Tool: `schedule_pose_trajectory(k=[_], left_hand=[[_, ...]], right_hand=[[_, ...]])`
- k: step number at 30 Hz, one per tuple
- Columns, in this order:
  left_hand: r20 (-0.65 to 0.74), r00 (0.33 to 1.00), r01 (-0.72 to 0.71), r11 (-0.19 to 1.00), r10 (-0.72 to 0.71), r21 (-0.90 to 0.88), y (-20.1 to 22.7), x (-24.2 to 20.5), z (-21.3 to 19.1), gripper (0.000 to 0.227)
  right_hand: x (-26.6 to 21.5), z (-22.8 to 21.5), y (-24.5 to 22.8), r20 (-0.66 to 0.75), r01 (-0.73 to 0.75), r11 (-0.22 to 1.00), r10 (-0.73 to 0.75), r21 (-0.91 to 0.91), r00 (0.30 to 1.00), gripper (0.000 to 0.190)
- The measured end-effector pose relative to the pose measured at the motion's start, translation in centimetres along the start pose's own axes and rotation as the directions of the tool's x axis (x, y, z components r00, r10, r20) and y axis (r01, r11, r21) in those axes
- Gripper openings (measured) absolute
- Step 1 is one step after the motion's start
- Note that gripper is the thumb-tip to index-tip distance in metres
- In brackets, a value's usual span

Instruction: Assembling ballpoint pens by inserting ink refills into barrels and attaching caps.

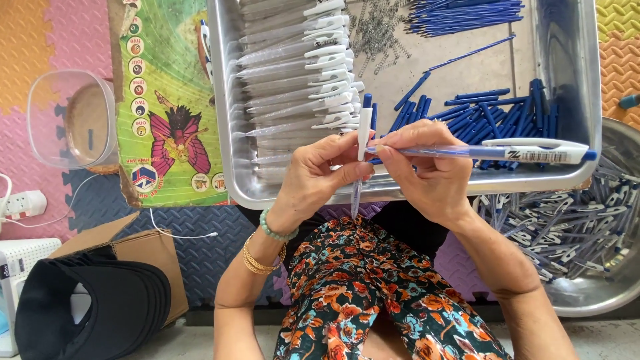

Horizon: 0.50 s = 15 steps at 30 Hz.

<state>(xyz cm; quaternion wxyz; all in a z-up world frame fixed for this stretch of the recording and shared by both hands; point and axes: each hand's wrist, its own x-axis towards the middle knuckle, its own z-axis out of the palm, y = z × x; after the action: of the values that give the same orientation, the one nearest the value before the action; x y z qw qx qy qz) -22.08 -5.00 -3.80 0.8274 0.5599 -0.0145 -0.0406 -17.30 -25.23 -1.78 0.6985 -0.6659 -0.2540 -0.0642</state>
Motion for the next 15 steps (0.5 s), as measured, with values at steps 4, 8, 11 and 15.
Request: schedule_pose_trajectory(k=[4, 8, 11, 15], left_hand=[[-0.031, 0.998, -0.046, 0.996, 0.049, 0.070, -1.3, -0.3, 0.3, 0.054], [-0.039, 0.998, -0.047, 0.995, 0.051, 0.093, -1.1, 0.0, 0.7, 0.053], [-0.047, 0.998, -0.041, 0.993, 0.046, 0.106, -0.5, -0.1, 0.9, 0.053], [-0.021, 0.999, 0.034, 0.999, -0.033, 0.041, -0.5, -0.4, 0.6, 0.054]], right_hand=[[-0.2, -0.5, 0.7, 0.009, 0.026, 0.998, -0.025, -0.058, 1.000, 0.020], [-1.2, -1.3, 1.9, 0.194, 0.327, 0.880, -0.273, -0.346, 0.942, 0.013], [-1.1, -1.3, 2.3, 0.327, 0.570, 0.765, -0.479, -0.300, 0.815, 0.016], [-4.1, -3.2, 3.3, 0.311, -0.256, 0.943, 0.184, 0.211, 0.932, 0.032]])
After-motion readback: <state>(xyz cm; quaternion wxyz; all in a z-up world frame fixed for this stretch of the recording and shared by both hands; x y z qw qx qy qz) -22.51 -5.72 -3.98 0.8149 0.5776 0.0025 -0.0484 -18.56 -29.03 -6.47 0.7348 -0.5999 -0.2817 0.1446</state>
